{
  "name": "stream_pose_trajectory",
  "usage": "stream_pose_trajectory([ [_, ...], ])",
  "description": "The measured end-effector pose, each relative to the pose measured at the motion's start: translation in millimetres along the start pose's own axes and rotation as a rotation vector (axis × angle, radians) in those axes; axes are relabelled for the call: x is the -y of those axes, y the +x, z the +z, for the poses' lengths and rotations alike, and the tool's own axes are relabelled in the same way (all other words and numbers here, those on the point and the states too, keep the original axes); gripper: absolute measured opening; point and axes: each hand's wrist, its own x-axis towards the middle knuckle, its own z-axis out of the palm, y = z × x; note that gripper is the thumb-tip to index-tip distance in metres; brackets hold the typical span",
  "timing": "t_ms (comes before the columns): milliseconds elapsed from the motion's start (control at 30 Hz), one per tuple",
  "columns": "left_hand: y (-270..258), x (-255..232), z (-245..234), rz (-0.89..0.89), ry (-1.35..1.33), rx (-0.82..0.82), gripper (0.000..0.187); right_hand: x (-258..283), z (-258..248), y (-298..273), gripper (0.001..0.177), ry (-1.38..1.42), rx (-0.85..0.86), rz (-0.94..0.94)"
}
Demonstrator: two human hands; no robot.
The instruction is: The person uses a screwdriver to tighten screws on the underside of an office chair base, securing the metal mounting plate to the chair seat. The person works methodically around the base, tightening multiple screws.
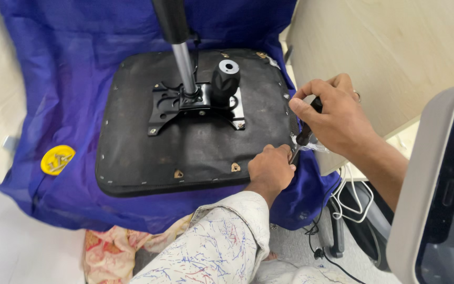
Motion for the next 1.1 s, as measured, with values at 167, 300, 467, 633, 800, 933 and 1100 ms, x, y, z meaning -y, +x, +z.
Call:
stream_pose_trajectory([
  [167,5,3,-6,0.038,0.03,0.068,0.034,5,-10,-13,0.022,0.149,-0.033,0.09],
  [300,3,10,-4,0.136,0.06,0.077,0.037,0,4,-33,0.022,0.403,-0.271,0.074],
  [467,7,15,-5,0.212,0.085,0.082,0.039,-8,8,-46,0.028,0.9,-0.292,0.154],
  [633,8,17,-8,0.215,0.065,0.106,0.04,4,3,-37,0.037,0.866,-0.266,0.247],
  [800,8,18,-7,0.212,0.043,0.1,0.04,16,-7,-28,0.039,0.507,-0.084,0.291],
  [933,8,15,-9,0.195,0.052,0.097,0.039,22,-18,-25,0.037,0.005,0.012,0.214],
  [1100,7,11,-12,0.138,0.073,0.134,0.041,24,-23,-23,0.033,-0.05,0.044,0.188],
])
